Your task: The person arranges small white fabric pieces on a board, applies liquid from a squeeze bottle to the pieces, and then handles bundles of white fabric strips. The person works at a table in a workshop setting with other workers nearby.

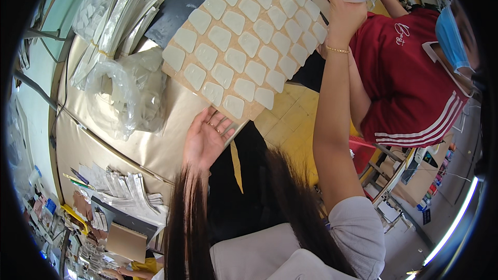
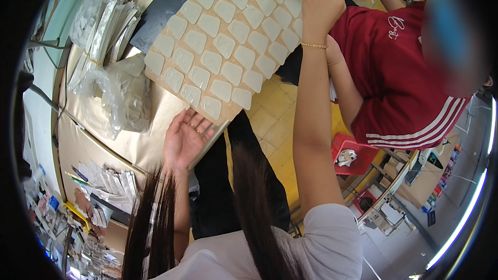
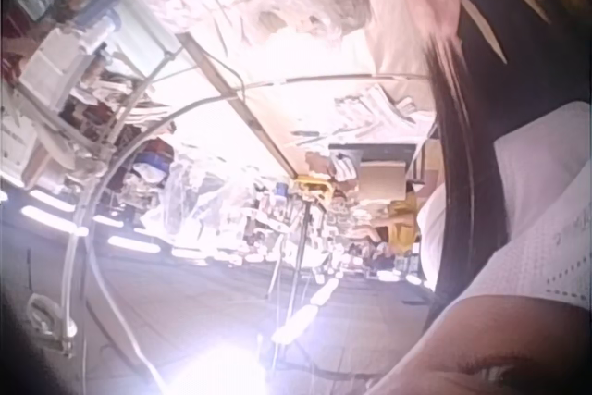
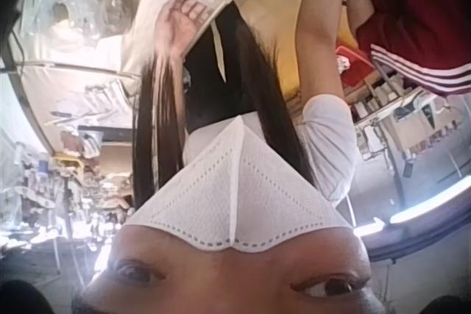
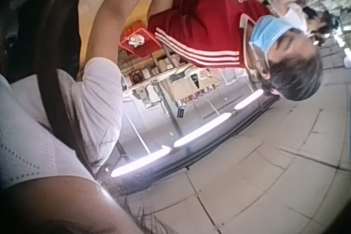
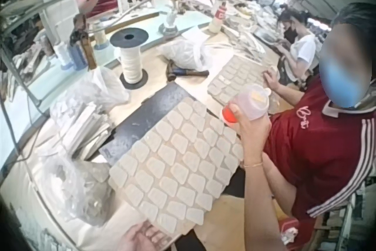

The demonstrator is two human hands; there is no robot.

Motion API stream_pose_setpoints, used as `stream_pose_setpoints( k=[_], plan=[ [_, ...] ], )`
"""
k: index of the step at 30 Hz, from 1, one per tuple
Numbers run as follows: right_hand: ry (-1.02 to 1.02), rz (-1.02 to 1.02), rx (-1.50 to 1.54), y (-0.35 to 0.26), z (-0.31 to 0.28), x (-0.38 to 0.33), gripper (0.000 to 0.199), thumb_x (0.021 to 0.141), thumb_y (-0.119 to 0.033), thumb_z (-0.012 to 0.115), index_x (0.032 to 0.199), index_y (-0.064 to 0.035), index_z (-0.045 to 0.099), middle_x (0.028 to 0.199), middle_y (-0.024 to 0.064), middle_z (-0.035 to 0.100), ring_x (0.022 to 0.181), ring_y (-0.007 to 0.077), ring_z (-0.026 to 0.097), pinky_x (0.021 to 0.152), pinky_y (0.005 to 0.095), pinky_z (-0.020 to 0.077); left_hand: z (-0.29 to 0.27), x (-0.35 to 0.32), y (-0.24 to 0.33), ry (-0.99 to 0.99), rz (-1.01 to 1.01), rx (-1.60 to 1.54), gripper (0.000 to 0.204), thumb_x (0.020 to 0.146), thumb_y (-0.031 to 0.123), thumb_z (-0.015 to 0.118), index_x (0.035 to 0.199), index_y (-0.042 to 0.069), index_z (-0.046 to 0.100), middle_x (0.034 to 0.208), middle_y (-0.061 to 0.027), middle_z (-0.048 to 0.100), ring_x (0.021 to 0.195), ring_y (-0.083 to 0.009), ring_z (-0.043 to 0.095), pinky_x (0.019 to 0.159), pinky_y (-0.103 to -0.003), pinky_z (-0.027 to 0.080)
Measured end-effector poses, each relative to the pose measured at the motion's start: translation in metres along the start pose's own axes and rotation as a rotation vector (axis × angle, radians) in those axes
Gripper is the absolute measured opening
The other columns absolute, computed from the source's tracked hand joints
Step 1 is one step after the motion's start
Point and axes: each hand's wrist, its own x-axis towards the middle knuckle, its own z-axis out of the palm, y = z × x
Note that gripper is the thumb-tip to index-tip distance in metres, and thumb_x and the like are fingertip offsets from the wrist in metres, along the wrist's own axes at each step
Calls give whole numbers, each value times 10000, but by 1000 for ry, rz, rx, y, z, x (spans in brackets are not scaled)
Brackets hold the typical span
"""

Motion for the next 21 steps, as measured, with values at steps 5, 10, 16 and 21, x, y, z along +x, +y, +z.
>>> stream_pose_setpoints(
  k=[5, 10, 16, 21],
  plan=[
    [-43, 91, -159, -2, 11, 7, 492, 702, -270, 816, 993, 75, 620, 895, 174, 687, 800, 207, 673, 690, 320, 525, -1, 0, -1, -3, 6, -13, 372, 966, 354, 407, 1207, 86, 501, 1214, -104, 558, 1125, -251, 495, 953, -407, 363],
    [-19, -82, -248, 7, 10, 8, 512, 710, -310, 804, 987, 79, 621, 880, 167, 694, 796, 248, 684, 684, 356, 528, 1, 0, 0, -12, 8, -6, 371, 957, 368, 433, 1201, 95, 491, 1201, -86, 563, 1120, -237, 498, 955, -395, 352],
    [-7, -48, -346, 20, -5, 4, 617, 682, -462, 808, 984, 53, 653, 937, 125, 702, 834, 196, 670, 766, 304, 506, 0, 2, 0, -17, -3, -13, 361, 963, 358, 419, 1203, 103, 506, 1235, -92, 546, 1155, -248, 477, 971, -411, 345],
    [-54, -35, -315, 25, -8, 2, 616, 678, -452, 813, 979, 60, 649, 935, 139, 699, 840, 214, 669, 769, 318, 506, -1, 0, 0, -26, 12, -14, 358, 958, 358, 429, 1198, 105, 510, 1239, -92, 544, 1157, -250, 478, 969, -413, 347]
  ],
)
